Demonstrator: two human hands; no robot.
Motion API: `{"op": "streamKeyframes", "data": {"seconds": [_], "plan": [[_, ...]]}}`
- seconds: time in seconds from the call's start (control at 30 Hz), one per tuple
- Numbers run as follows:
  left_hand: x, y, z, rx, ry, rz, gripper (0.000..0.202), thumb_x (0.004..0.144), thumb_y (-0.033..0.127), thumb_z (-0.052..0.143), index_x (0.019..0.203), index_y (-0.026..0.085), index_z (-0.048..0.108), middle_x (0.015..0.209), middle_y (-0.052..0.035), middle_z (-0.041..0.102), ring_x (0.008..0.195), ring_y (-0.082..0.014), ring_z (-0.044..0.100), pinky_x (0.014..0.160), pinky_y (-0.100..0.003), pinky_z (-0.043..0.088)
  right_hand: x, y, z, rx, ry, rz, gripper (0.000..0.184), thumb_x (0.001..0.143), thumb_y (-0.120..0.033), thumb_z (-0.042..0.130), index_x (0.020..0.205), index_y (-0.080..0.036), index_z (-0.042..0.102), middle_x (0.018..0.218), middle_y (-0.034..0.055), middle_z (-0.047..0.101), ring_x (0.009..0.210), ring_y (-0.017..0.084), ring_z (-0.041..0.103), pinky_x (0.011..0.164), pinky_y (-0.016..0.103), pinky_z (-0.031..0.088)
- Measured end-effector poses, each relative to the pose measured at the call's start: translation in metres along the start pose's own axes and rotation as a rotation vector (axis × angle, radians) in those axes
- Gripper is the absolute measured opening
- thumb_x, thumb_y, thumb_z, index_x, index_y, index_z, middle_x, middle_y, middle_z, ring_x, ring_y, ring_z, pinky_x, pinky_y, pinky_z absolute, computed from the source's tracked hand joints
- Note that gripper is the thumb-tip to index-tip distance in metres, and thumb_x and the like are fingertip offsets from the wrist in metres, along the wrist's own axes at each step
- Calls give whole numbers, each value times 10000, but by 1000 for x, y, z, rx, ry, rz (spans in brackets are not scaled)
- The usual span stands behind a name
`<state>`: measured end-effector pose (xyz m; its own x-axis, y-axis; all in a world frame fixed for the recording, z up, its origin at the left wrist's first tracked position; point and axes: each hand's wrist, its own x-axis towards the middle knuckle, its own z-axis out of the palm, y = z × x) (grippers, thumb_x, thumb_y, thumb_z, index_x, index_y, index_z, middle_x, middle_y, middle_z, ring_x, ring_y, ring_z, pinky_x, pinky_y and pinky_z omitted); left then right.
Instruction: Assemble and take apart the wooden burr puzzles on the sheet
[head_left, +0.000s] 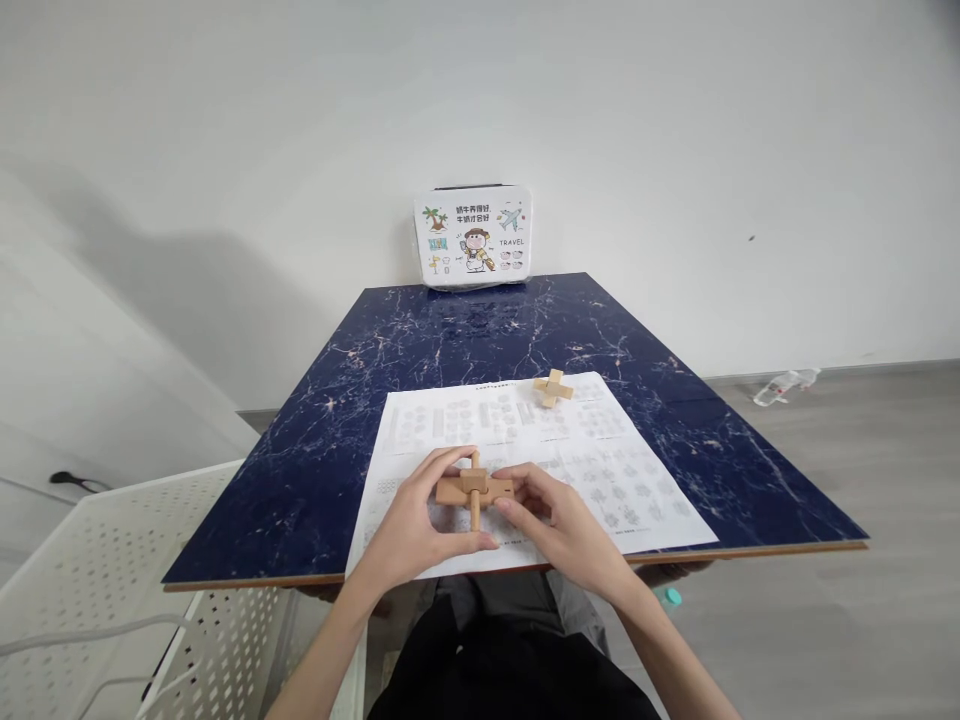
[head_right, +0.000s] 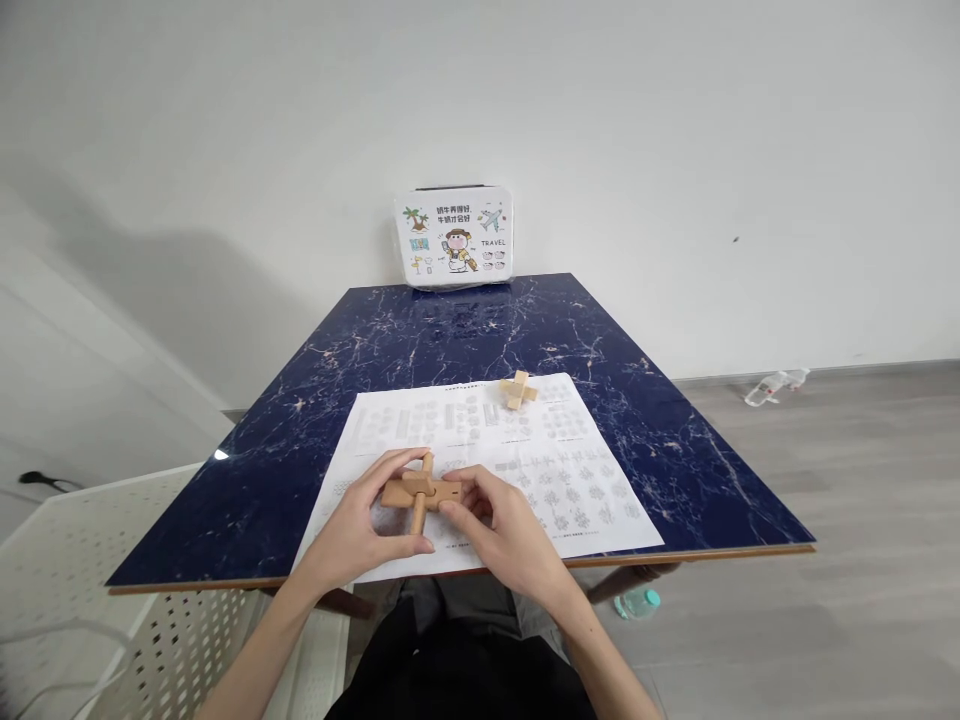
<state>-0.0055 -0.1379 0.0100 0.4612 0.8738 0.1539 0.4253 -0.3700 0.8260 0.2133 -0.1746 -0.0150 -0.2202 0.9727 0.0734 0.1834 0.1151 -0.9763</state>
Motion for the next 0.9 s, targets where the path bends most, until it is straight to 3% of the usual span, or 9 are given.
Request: {"op": "streamKeyframes", "data": {"seconds": [0.17, 0.3, 0.37, 0.53, 0.9], "plan": [[-2, -7, -2, -109, -29, -14, 842, 720, 436, 945, 1451, 322, 542, 1505, -106, 566, 1314, -345, 593, 1143, -533, 475, 0, 4, 0, -31, 16, -13, 330, 1041, -472, 553, 1261, -237, 628, 904, 29, 663, 813, 211, 611, 753, 347, 479], [-4, -11, -5, -163, 14, -19, 470, 1008, 498, 627, 1422, 284, 560, 1440, -108, 604, 1297, -292, 612, 1102, -446, 500, -1, 4, 0, -26, 20, -4, 340, 1042, -483, 546, 1260, -233, 626, 922, 38, 660, 817, 213, 605, 746, 344, 475], [-4, -10, -5, -125, 47, -61, 372, 1072, 501, 490, 1329, 265, 619, 1325, -90, 667, 1240, -273, 642, 1071, -424, 505, -1, 3, -1, -29, 14, 0, 332, 1046, -477, 543, 1259, -235, 624, 941, 43, 665, 822, 213, 600, 746, 344, 473], [-3, -6, -2, -101, 63, -142, 359, 1066, 512, 485, 1245, 247, 647, 1136, -60, 737, 1069, -254, 698, 938, -386, 541, 0, 3, 0, -16, 22, -2, 308, 1041, -453, 559, 1246, -233, 630, 914, 30, 651, 820, 206, 600, 756, 343, 472], [-1, -8, -1, -145, 49, -170, 338, 1046, 496, 516, 1267, 260, 616, 1098, -64, 744, 1069, -260, 715, 908, -385, 562, 1, 5, 2, -23, 33, -4, 315, 1043, -473, 550, 1235, -233, 622, 903, 26, 636, 798, 204, 594, 726, 337, 464]]}}
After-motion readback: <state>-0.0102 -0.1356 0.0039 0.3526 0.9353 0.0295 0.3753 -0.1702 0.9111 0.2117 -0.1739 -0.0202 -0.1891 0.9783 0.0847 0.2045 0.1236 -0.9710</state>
